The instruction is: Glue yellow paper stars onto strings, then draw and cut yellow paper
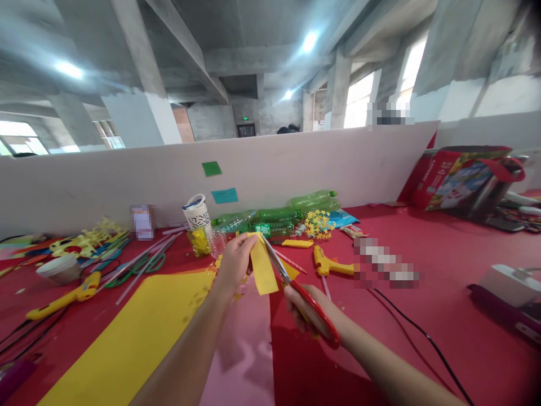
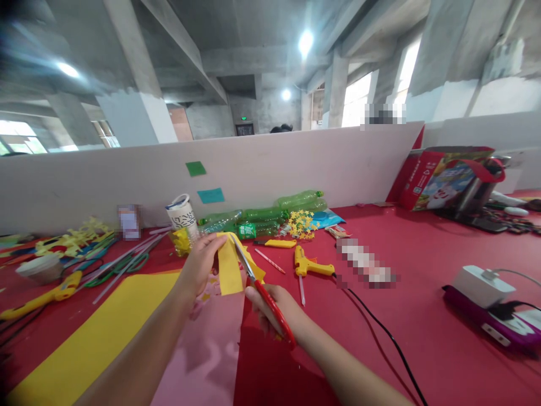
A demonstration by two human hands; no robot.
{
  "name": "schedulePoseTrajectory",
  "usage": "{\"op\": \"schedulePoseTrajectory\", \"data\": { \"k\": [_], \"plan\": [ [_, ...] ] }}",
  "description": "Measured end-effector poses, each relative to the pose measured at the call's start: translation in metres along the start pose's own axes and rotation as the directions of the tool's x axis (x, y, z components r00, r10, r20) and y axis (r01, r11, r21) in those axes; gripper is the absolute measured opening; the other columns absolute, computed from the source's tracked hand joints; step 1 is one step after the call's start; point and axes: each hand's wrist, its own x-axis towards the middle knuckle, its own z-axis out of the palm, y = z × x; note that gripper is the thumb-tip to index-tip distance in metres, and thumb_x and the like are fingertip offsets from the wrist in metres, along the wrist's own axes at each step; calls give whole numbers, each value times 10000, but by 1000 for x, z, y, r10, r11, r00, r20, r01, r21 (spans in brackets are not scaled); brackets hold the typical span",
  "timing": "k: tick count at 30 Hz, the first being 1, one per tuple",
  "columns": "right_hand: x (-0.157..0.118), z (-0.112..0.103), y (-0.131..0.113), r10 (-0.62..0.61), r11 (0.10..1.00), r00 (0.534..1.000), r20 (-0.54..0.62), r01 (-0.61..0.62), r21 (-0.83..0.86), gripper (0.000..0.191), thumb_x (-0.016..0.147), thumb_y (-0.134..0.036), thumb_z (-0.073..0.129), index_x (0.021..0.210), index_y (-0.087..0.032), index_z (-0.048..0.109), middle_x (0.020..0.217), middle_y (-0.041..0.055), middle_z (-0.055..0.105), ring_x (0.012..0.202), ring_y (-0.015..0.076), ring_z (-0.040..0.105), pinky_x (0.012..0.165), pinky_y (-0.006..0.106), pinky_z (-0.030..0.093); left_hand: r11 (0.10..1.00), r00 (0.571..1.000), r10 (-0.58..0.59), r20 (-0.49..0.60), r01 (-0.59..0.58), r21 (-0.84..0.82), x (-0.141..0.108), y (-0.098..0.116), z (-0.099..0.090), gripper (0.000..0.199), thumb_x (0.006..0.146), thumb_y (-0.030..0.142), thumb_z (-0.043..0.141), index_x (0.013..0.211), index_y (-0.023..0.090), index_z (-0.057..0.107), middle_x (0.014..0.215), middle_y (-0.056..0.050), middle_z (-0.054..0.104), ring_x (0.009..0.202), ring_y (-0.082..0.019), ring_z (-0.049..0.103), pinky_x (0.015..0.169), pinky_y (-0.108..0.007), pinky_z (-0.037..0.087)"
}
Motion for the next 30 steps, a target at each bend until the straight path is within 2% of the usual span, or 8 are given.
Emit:
{"op": "schedulePoseTrajectory", "data": {
  "k": [2, 6, 12, 17, 23, 26, 28, 30],
  "plan": [
    [-1, 0, -2, -3, 995, 999, 54, -3, 103, 509, 827, -688, 403, 720, -195, 470, 494, -56, 478, 358, 71, 421, 347, 180, 312, 999, 999, -29, 33, 30, -39, -1, -2, 2, 232, 772, 404, 568, 659, 204, 532, 461, 60, 459, 345, -93, 411, 324, -199, 259],
    [-3, -2, -2, -34, 972, 994, 108, 7, 236, 514, 847, -670, 405, 721, -180, 495, 537, -51, 476, 393, 58, 435, 369, 168, 306, 1000, 999, 4, 54, -3, -27, -3, -4, 4, 219, 790, 383, 556, 668, 202, 537, 464, 61, 460, 348, -86, 422, 321, -185, 286],
    [1, -3, 5, -43, 970, 990, 137, 8, 245, 556, 873, -678, 320, 694, -181, 494, 430, -47, 468, 320, 66, 388, 330, 177, 282, 1000, 998, 20, 53, -21, 14, 1, -6, 4, 240, 783, 404, 569, 667, 195, 552, 429, 57, 477, 326, -87, 435, 313, -177, 260],
    [3, -4, 3, -1, 987, 999, 43, -5, 158, 550, 850, -698, 346, 650, -200, 466, 341, -61, 430, 253, 62, 323, 277, 173, 239, 999, 997, 21, 75, -24, 36, 6, -6, 9, 247, 794, 425, 548, 694, 200, 549, 439, 56, 485, 334, -94, 453, 316, -179, 285],
    [5, -4, 1, 82, 974, 995, 48, -90, 205, 575, 824, -718, 352, 643, -191, 494, 373, -44, 476, 273, 57, 371, 284, 163, 271, 998, 994, 8, 105, -14, 58, 5, -3, 13, 231, 789, 384, 550, 649, 201, 531, 432, 53, 475, 333, -95, 442, 316, -182, 275],
    [7, -3, 0, 107, 978, 994, -13, -102, 182, 580, 803, -738, 373, 619, -198, 474, 346, -54, 446, 258, 56, 350, 272, 164, 249, 997, 992, -5, 124, -5, 78, 4, -5, 13, 232, 791, 378, 551, 645, 198, 537, 422, 48, 476, 335, -98, 448, 319, -181, 272],
    [9, -4, 0, 95, 977, 993, -66, -80, 200, 572, 799, -740, 389, 616, -203, 459, 342, -61, 434, 249, 55, 331, 266, 168, 238, 996, 993, -11, 119, 1, 84, 4, -5, 11, 234, 799, 383, 542, 658, 197, 538, 428, 46, 479, 341, -98, 456, 321, -179, 275],
    [13, -9, 1, 36, 962, 993, -110, -5, 272, 566, 820, -727, 365, 631, -202, 459, 358, -59, 443, 256, 61, 346, 274, 171, 256, 997, 996, -16, 92, 8, 81, 2, -4, 9, 239, 798, 383, 547, 649, 199, 519, 428, 53, 461, 344, -94, 456, 322, -176, 273]
  ]
}}
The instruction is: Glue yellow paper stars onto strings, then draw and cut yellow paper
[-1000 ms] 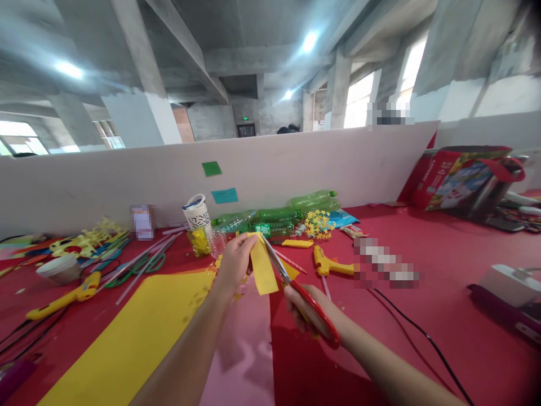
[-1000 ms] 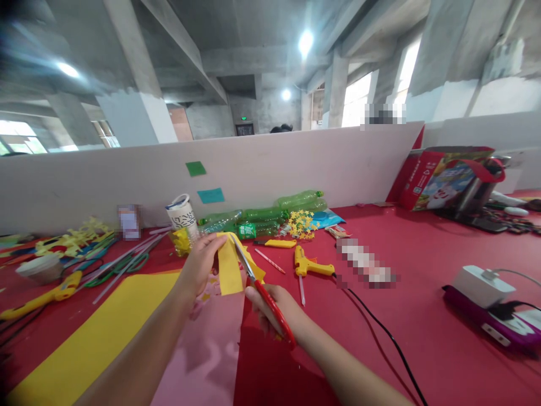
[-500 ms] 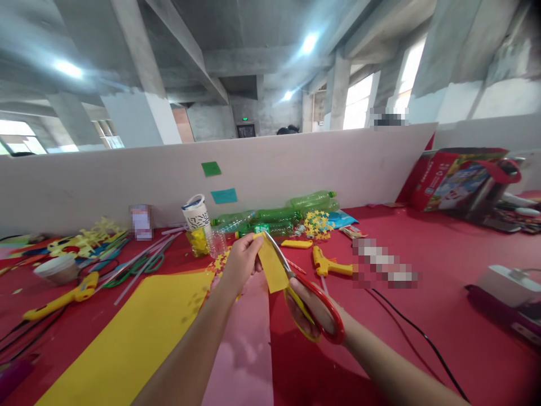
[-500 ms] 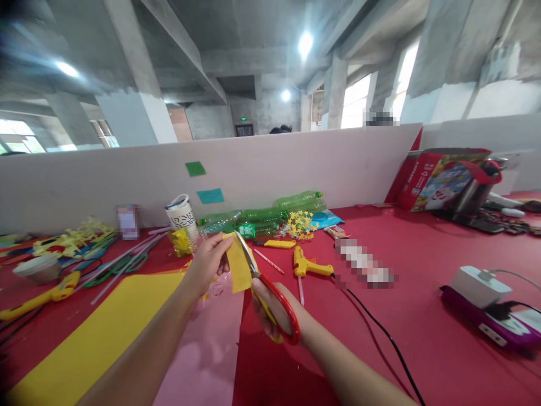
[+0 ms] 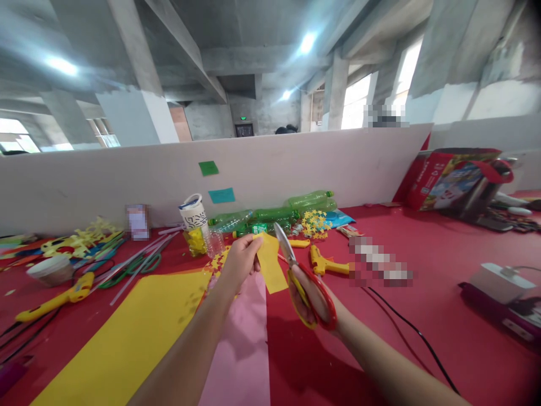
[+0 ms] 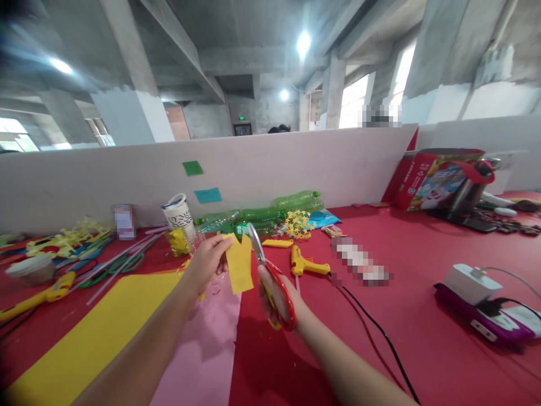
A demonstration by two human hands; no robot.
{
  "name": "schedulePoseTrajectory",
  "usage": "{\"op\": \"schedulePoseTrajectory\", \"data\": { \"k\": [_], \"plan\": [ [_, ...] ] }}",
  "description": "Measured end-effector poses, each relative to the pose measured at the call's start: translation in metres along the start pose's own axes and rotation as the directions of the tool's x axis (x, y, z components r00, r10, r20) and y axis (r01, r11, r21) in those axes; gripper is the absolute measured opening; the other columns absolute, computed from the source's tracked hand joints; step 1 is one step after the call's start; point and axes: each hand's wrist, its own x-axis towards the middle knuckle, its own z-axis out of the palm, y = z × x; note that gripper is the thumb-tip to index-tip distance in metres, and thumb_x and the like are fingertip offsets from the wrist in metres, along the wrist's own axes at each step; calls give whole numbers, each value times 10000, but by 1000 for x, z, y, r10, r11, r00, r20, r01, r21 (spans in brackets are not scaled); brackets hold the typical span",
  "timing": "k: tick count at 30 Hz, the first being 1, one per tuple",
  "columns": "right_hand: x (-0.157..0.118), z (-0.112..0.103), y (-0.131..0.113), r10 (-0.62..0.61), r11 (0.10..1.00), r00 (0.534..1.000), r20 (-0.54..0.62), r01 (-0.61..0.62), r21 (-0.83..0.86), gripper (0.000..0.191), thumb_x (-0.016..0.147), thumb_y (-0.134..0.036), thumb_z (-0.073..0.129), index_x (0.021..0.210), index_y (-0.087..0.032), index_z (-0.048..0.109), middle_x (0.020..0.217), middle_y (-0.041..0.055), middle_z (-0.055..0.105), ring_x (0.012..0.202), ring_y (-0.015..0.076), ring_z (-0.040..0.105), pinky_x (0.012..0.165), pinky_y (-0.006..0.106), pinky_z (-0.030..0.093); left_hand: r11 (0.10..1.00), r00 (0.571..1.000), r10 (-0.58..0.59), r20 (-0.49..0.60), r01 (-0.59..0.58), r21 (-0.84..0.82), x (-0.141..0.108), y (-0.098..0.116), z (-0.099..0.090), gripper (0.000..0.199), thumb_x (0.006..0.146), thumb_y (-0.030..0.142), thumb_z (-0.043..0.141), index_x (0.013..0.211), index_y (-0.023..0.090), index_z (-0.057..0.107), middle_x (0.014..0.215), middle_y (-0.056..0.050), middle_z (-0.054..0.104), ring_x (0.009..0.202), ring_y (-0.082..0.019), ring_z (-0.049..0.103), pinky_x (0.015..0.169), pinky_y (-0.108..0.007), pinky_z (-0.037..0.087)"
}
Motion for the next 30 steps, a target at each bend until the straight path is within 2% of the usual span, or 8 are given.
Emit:
{"op": "schedulePoseTrajectory", "data": {
  "k": [4, 7, 11, 14, 19, 25, 28, 30],
  "plan": [
    [10, -12, 0, -90, 992, 995, -46, 93, 86, 585, 847, -713, 277, 654, -195, 468, 359, -51, 446, 257, 78, 367, 277, 178, 278, 996, 999, -44, 12, 45, -73, -10, 7, -6, 235, 786, 388, 568, 664, 194, 512, 468, 61, 457, 354, -79, 438, 327, -176, 269],
    [11, -14, -2, -144, 988, 989, -42, 147, 57, 513, 815, -667, 428, 626, -192, 465, 366, -65, 438, 261, 65, 353, 287, 174, 265, 991, 983, -73, 167, 90, -97, -25, 11, -8, 248, 804, 407, 557, 690, 190, 520, 487, 68, 448, 358, -62, 392, 334, -168, 262],
    [1, -9, -4, -217, 976, 974, 60, 218, -13, 439, 789, -477, 587, 496, -177, 458, 360, -42, 451, 294, 59, 388, 317, 176, 266, 989, 898, -137, 418, 147, 10, -46, 8, -2, 247, 841, 387, 511, 701, 184, 529, 472, 74, 425, 349, -59, 377, 336, -170, 267],
    [-5, -7, -2, -188, 975, 971, 149, 203, -90, 300, 771, -294, 557, 506, -179, 478, 371, -42, 472, 306, 72, 419, 324, 176, 299, 984, 838, -172, 518, 174, 46, -56, 0, 5, 247, 847, 375, 514, 697, 179, 530, 467, 78, 404, 356, -56, 365, 345, -174, 276],
    [-9, -6, 1, -118, 973, 975, 187, 151, -175, 160, 671, -135, 497, 516, -170, 502, 405, -39, 509, 331, 74, 455, 327, 162, 328, 969, 813, -234, 532, 239, 61, -61, -16, 8, 249, 855, 388, 500, 741, 172, 549, 481, 77, 392, 378, -56, 326, 362, -190, 243],
    [-10, 0, 2, -111, 976, 971, 214, 147, -160, 41, 757, -242, 497, 747, -202, 494, 423, -80, 505, 310, 77, 418, 319, 167, 327, 978, 821, -210, 530, 187, 97, -68, -27, 1, 254, 863, 376, 485, 712, 178, 533, 507, 71, 375, 417, -68, 318, 393, -206, 236],
    [-10, 3, 6, -99, 965, 979, 177, 138, -222, 49, 755, -236, 506, 740, -201, 475, 419, -85, 486, 318, 68, 398, 334, 166, 320, 988, 825, -152, 544, 147, 54, -72, -33, 0, 197, 855, 315, 503, 759, 163, 582, 608, 29, 523, 509, -82, 439, 472, -204, 319],
    [-10, 5, 10, -147, 960, 980, 136, 175, -221, 87, 769, -258, 499, 719, -203, 452, 416, -86, 469, 329, 64, 384, 348, 170, 310, 981, 837, -150, 526, 194, -30, -74, -40, 1, 154, 837, 292, 532, 786, 159, 593, 701, -2, 600, 605, -108, 542, 558, -214, 397]
  ]
}}
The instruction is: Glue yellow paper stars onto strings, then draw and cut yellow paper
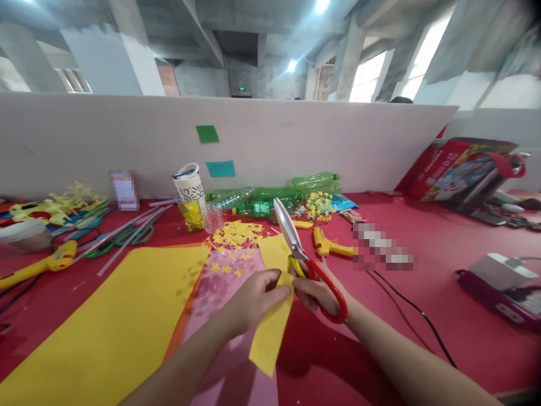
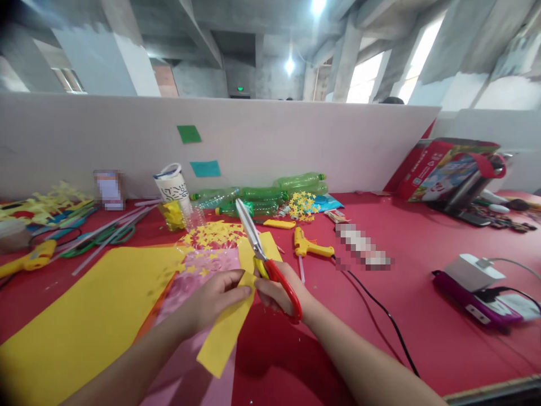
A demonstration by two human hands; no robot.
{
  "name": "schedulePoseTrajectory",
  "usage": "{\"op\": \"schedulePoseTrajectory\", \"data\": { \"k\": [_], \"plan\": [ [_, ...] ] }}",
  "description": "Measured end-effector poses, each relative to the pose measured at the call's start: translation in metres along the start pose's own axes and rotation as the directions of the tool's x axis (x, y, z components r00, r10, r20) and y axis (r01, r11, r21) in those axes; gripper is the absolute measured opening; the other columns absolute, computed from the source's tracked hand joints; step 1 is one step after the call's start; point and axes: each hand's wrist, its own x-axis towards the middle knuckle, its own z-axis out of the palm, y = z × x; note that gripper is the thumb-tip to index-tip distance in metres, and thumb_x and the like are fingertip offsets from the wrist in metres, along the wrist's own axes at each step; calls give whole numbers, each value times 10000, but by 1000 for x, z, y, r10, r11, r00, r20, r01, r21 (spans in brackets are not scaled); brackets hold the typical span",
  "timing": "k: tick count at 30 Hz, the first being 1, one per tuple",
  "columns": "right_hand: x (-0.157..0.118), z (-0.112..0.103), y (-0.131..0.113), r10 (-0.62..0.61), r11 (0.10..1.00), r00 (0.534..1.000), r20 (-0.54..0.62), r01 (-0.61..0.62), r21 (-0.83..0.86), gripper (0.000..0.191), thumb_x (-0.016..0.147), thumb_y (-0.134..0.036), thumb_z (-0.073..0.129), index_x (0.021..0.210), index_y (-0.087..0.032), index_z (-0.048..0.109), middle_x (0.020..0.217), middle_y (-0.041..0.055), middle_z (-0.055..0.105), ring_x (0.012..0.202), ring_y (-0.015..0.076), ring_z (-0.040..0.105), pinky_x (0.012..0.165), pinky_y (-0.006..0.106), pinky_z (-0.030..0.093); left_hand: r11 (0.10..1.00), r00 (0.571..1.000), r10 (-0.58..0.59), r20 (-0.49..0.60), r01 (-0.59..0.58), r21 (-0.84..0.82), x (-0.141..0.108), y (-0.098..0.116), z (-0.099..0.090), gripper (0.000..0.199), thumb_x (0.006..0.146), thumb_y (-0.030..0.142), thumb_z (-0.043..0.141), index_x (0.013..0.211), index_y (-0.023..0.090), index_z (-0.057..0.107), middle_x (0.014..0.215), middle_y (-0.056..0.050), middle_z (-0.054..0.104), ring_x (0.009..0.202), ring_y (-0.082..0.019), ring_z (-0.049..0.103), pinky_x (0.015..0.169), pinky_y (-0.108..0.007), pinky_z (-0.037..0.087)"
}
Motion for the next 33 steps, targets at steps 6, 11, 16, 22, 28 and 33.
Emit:
{"op": "schedulePoseTrajectory", "data": {
  "k": [6, 11, 16, 22, 28, 33],
  "plan": [
    [0, 5, 10, -90, 996, 993, -81, 92, 17, 97, 803, -284, 491, 772, -214, 431, 450, -90, 460, 355, 75, 395, 362, 181, 301, 970, 997, -80, 12, 81, -229, -5, -19, 3, 230, 856, 382, 510, 876, 160, 566, 682, -31, 646, 513, -142, 617, 507, -251, 462],
    [-1, 5, 10, -68, 996, 993, -99, 62, -67, 89, 793, -255, 503, 747, -211, 440, 474, -78, 482, 378, 80, 420, 375, 186, 329, 982, 995, -89, -45, 80, -170, -11, -20, 4, 209, 853, 376, 526, 863, 171, 566, 649, -9, 620, 496, -108, 570, 457, -202, 428],
    [-1, 7, 10, -32, 996, 993, -110, 22, -86, 98, 784, -263, 523, 745, -211, 449, 446, -88, 465, 363, 84, 415, 372, 190, 337, 969, 992, -123, -41, 111, -221, -8, -28, 6, 212, 849, 377, 517, 855, 169, 556, 658, -3, 590, 507, -120, 568, 508, -249, 465],
    [1, 4, 3, -105, 993, 987, -124, 96, -69, 163, 801, -287, 528, 686, -202, 451, 460, -70, 469, 373, 78, 405, 378, 194, 327, 994, 967, 85, -238, -65, 91, -16, -12, -8, 258, 830, 384, 546, 674, 181, 513, 615, 37, 474, 548, -107, 496, 503, -214, 388],
    [6, -5, 3, -89, 995, 975, -206, 94, 13, 182, 800, -299, 537, 674, -210, 441, 449, -74, 448, 346, 75, 373, 357, 200, 294, 921, 635, 350, -688, -99, 377, -25, 19, -64, 127, 767, 329, 644, 743, 206, 629, 934, -6, 635, 902, -175, 563, 705, -192, 403],
    [10, -5, 3, -41, 998, 966, -255, 50, 26, 183, 791, -301, 536, 662, -209, 443, 441, -69, 462, 349, 77, 396, 378, 204, 318, 986, 624, 38, -781, -150, -72, -6, 13, -114, 139, 638, 250, 767, 728, 181, 686, 1120, -33, 653, 1049, -186, 577, 825, -199, 417]
  ]
}}
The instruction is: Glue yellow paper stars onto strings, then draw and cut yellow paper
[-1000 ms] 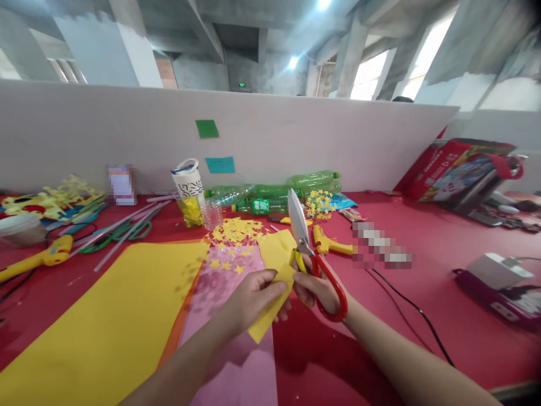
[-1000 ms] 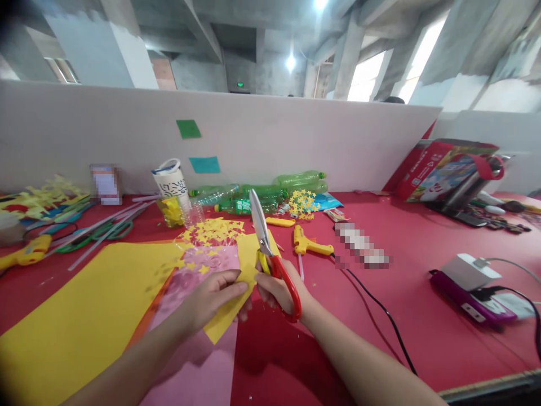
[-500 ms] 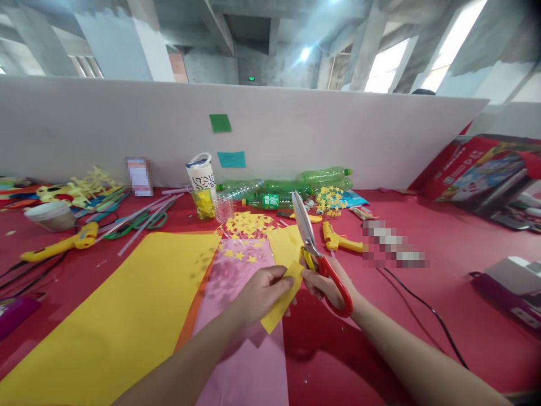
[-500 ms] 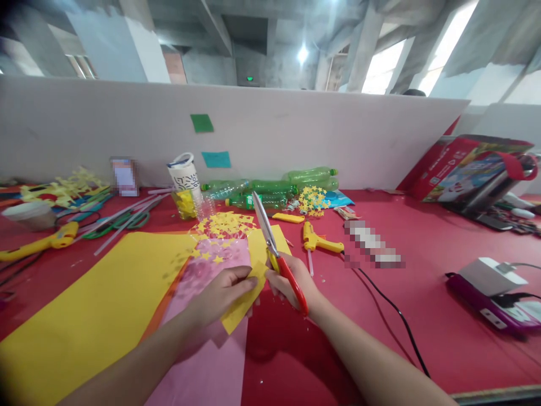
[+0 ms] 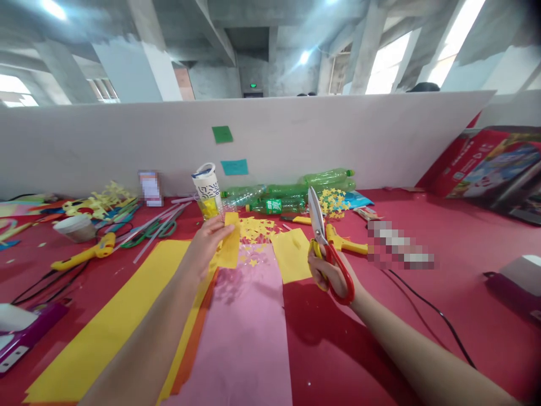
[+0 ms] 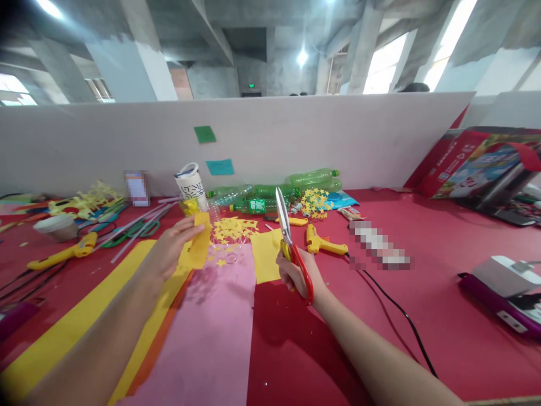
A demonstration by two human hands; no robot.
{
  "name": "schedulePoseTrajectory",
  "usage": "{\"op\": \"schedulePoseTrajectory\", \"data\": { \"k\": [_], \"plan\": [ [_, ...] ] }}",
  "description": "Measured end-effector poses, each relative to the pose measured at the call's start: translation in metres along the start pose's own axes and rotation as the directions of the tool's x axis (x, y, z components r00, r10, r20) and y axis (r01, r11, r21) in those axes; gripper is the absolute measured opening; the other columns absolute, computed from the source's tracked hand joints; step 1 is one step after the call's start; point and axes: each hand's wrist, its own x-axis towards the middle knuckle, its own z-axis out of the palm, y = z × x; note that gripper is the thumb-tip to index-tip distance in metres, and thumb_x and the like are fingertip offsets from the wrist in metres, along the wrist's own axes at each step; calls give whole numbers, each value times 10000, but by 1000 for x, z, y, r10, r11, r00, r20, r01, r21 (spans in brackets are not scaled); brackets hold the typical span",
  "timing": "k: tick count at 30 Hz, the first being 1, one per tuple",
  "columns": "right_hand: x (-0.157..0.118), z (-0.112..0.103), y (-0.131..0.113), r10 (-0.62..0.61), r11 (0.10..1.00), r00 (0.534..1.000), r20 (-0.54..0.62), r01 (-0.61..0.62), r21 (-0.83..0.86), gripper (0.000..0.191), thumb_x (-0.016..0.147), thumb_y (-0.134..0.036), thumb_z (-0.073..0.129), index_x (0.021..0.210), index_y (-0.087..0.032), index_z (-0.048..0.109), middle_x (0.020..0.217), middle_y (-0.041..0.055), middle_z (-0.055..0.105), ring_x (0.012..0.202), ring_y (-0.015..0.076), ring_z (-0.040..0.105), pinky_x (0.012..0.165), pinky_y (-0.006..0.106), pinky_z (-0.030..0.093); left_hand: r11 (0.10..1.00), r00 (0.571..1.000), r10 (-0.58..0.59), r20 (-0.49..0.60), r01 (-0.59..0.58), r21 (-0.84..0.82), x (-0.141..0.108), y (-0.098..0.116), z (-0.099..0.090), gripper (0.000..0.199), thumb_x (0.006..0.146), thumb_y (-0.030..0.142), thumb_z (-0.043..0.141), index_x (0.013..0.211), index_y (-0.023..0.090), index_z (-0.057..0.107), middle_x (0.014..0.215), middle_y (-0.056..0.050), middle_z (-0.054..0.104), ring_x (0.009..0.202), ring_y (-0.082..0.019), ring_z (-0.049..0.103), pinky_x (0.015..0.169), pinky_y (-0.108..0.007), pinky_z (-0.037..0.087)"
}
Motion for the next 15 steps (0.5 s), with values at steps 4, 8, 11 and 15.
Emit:
{"op": "schedulePoseTrajectory", "data": {
  "k": [4, 8, 11, 15],
  "plan": [
    [13, 8, -6, 62, 997, 992, -109, -66, -31, 215, 735, -306, 609, 668, -202, 434, 477, -59, 508, 369, 80, 476, 389, 189, 351, 908, 962, -274, 21, 266, -323, 17, 2, -14, 74, 733, 143, 663, 804, 163, 654, 667, 13, 677, 661, -119, 649, 659, -199, 489],
    [38, 24, -14, 134, 991, 987, -84, -136, -20, 312, 705, -403, 664, 754, -206, 428, 620, -20, 597, 354, 104, 536, 326, 188, 324, 822, 907, -394, 152, 421, -384, 17, 3, -22, 91, 832, 115, 528, 800, 142, 609, 545, 13, 638, 447, -111, 609, 486, -206, 504],
    [56, 40, -14, 156, 988, 988, -16, -156, 8, 338, 693, -432, 678, 800, -199, 458, 706, 5, 620, 382, 114, 579, 307, 173, 275, 757, 850, -455, 264, 526, -387, 16, -4, -20, 115, 850, 114, 505, 783, 119, 599, 540, -22, 644, 431, -136, 620, 457, -234, 522],
    [73, 56, -5, 156, 986, 987, 32, -158, 61, 317, 686, -404, 678, 795, -195, 466, 697, 11, 617, 444, 137, 619, 317, 172, 267, 702, 799, -486, 355, 599, -386, 20, -11, -15, 111, 846, 140, 526, 771, 112, 603, 535, -32, 641, 426, -151, 619, 481, -281, 553]
  ]
}}
